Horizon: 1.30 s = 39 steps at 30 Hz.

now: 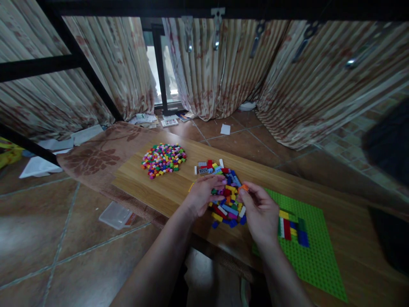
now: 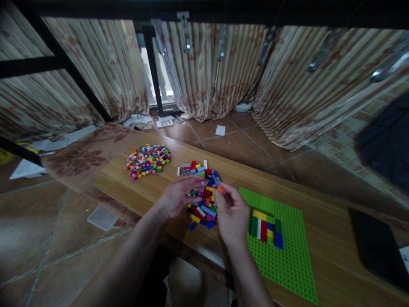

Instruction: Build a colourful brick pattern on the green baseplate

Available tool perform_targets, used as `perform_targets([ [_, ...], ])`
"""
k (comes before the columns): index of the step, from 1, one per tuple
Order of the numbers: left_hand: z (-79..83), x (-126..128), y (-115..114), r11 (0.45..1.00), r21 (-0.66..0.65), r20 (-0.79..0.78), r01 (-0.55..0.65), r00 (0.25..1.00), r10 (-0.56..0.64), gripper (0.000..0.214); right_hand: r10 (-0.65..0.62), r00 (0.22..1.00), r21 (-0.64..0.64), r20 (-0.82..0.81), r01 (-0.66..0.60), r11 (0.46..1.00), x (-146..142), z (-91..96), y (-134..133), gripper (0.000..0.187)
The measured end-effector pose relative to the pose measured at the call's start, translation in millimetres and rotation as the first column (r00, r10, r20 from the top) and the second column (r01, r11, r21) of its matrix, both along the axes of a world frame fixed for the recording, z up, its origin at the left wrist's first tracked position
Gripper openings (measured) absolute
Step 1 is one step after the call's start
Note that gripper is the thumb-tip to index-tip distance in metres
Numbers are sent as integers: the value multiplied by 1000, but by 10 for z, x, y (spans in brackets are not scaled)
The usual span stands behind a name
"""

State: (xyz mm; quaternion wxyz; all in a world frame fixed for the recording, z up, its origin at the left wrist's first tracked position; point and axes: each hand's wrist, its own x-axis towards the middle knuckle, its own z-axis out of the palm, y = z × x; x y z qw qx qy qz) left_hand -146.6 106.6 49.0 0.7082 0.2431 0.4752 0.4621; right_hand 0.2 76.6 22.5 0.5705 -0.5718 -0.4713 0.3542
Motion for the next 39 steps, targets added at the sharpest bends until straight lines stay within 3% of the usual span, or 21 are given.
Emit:
perform_targets([
  [7, -5, 7, 9, 990, 136, -206, -27, 977, 54, 14, 27, 996, -4, -85, -27, 1000, 54, -2, 5, 32],
  [13, 37, 25, 12, 974, 217, -209, -57, 972, 104, 19, 46, 992, -20, -114, -48, 999, 72, -11, 16, 33],
  [16, 27, -132, 57, 944, 304, -249, -128, 946, 209, 23, 28, 992, -36, -127, -33, 999, 89, -10, 25, 32],
  [18, -15, -339, 91, 914, 368, -358, -169, 882, 307, 22, 1, 993, -39, -117, -6, 999, 111, -13, 29, 32],
  [20, -70, -581, 100, 905, 388, -551, -176, 743, 381, 22, -15, 996, -42, -89, 11, 999, 134, -21, 32, 33],
  [23, -123, -851, 42, 966, 256, -836, -19, 497, 231, 22, -19, 998, -52, -64, 16, 999, 156, -34, 33, 35],
  [26, -118, -892, -49, 988, 102, -946, 118, 318, 60, 21, -19, 997, -63, -68, 15, 998, 160, -46, 29, 36],
  [30, -100, -755, -100, 960, -1, -975, 279, 213, -63, 18, -29, 996, -72, -82, 23, 997, 160, -54, 22, 36],
  [34, -127, -667, -73, 944, -18, -991, 329, 121, -61, 10, -25, 988, -101, -151, 10, 995, 157, -30, 23, 34],
  [39, -148, -620, -50, 938, -6, -990, 345, 129, -54, 12, -20, 904, -161, -426, -54, 986, 143, 43, 38, 36],
])
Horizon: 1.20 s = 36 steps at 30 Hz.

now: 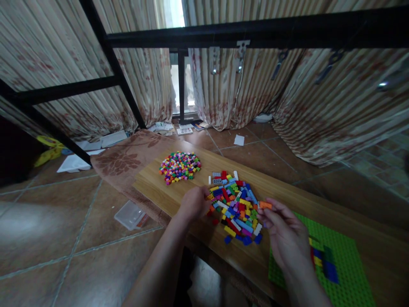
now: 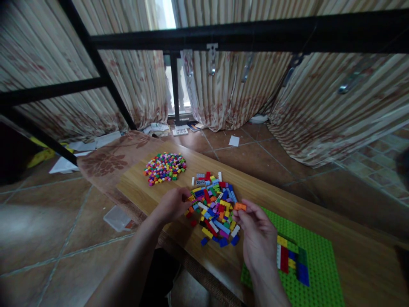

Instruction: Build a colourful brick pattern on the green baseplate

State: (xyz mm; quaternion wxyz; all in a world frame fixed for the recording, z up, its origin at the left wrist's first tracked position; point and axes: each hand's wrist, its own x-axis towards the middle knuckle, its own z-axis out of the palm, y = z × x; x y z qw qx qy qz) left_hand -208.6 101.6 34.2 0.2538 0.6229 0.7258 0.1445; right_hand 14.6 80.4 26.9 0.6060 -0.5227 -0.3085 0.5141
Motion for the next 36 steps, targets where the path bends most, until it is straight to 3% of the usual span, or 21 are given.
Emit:
perform_targets([
  [5, 7, 42, 6, 1000, 13, 15, 13, 1000, -13, 13, 22, 996, -51, -83, -27, 998, -22, 9, -4, 36],
  [10, 1, 82, 19, 1000, 17, 63, 20, 998, -21, 12, 54, 992, -91, 118, -44, 995, -32, -91, -8, 42],
  [16, -5, 79, 33, 999, 22, 164, 34, 986, -38, 14, 182, 911, -130, 369, -143, 981, -48, -135, -24, 48],
  [24, 59, -96, 86, 970, 142, 144, -199, 973, 179, 18, 247, 756, -107, 606, -230, 967, -56, -228, -38, 40],
  [30, -7, -476, 219, 835, 260, 88, -486, 873, 480, 25, 184, 738, -64, 650, -188, 980, -65, -162, -42, 37],
  [32, -41, -578, 264, 806, 288, 81, -516, 852, 517, 30, 178, 726, -60, 664, -185, 981, -56, -148, -48, 37],
  [36, -48, -695, 264, 801, 300, 58, -518, 848, 527, 33, 154, 717, -46, 680, -168, 985, -31, -154, -49, 41],
])
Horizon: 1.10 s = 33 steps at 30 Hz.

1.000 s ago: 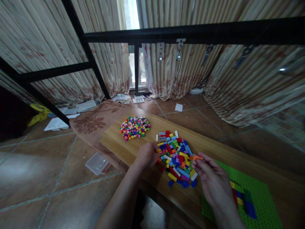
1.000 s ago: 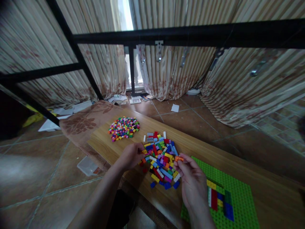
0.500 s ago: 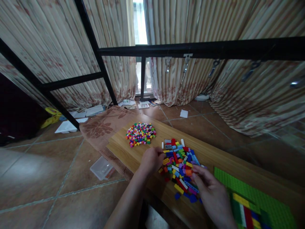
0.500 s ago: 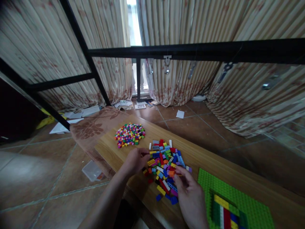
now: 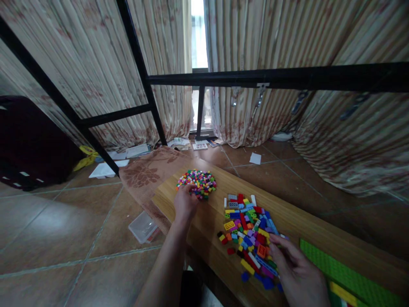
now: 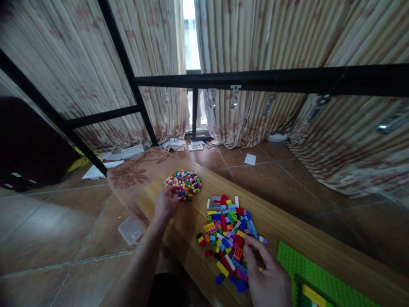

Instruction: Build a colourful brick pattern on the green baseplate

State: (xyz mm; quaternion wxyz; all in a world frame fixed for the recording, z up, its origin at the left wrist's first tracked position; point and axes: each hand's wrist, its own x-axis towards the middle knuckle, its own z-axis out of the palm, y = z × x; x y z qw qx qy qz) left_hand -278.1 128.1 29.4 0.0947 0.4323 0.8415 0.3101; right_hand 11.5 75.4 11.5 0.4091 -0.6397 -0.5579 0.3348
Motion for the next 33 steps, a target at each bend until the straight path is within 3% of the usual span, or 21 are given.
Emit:
perform_targets([
  [9, 59, -43, -130, 993, -86, 11, 81, 997, -80, 25, -18, 1000, 58, 16, 17, 998, -51, 0, 10, 40],
  [19, -47, 271, -57, 963, -143, -89, 229, 966, -243, 30, 21, 998, 111, 65, -28, 993, 9, -65, 14, 38],
  [27, -64, 354, -8, 957, -193, -194, 216, 948, -253, 36, 41, 999, 27, 9, -42, 999, 6, 10, -23, 36],
  [33, -55, 359, -1, 960, -207, -238, 188, 942, -236, 30, 36, 999, 84, 12, -37, 996, 21, 20, -10, 31],
])
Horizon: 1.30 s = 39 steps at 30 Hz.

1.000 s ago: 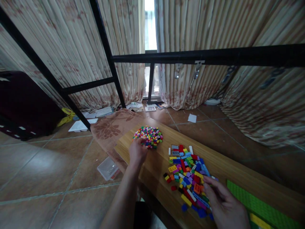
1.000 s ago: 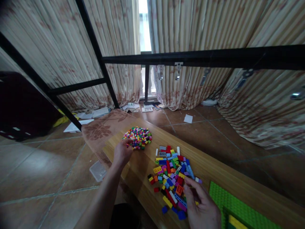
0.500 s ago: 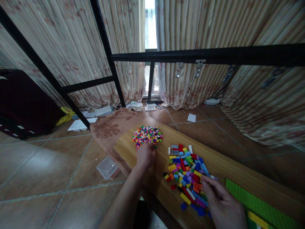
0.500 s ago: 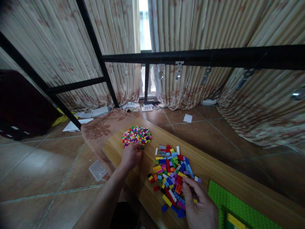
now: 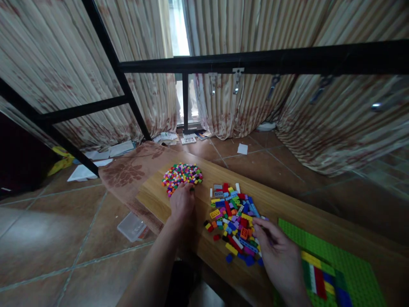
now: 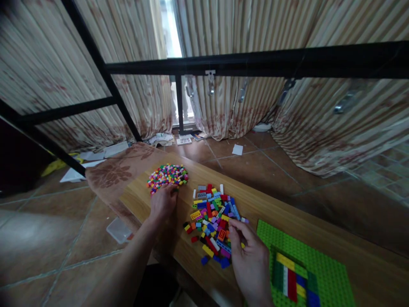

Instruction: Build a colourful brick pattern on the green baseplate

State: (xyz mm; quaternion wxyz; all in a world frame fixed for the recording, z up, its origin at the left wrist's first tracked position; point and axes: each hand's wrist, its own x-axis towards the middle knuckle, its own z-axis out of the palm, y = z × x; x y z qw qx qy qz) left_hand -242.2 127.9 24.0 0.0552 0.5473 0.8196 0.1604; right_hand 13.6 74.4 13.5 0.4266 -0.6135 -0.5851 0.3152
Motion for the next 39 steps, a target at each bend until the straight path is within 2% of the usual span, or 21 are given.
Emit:
perform_targets([
  [15, -19, 25, 4, 1000, -11, -76, -6, 997, 5, 27, 27, 1000, -20, -15, -27, 999, -3, 7, -13, 31],
  [22, -20, 49, -2, 1000, -23, -82, -8, 997, 6, 23, 95, 994, 107, 46, -99, 989, -80, 40, -40, 24],
  [26, -18, 141, -22, 1000, -20, -58, 20, 998, -21, 22, 202, 972, 174, 118, -221, 960, -148, 55, -53, 19],
  [30, -29, 235, -55, 996, -18, -1, 85, 996, -86, 21, 271, 930, 172, 247, -318, 932, -206, 43, -75, 16],
  [34, -23, 279, -83, 986, -11, 94, 166, 982, -164, 19, 290, 874, 168, 390, -377, 911, -268, -2, -108, 14],
  [39, -4, 311, -93, 965, 33, 243, 258, 935, -259, 16, 260, 814, 154, 519, -388, 909, -345, -44, -129, 13],
])
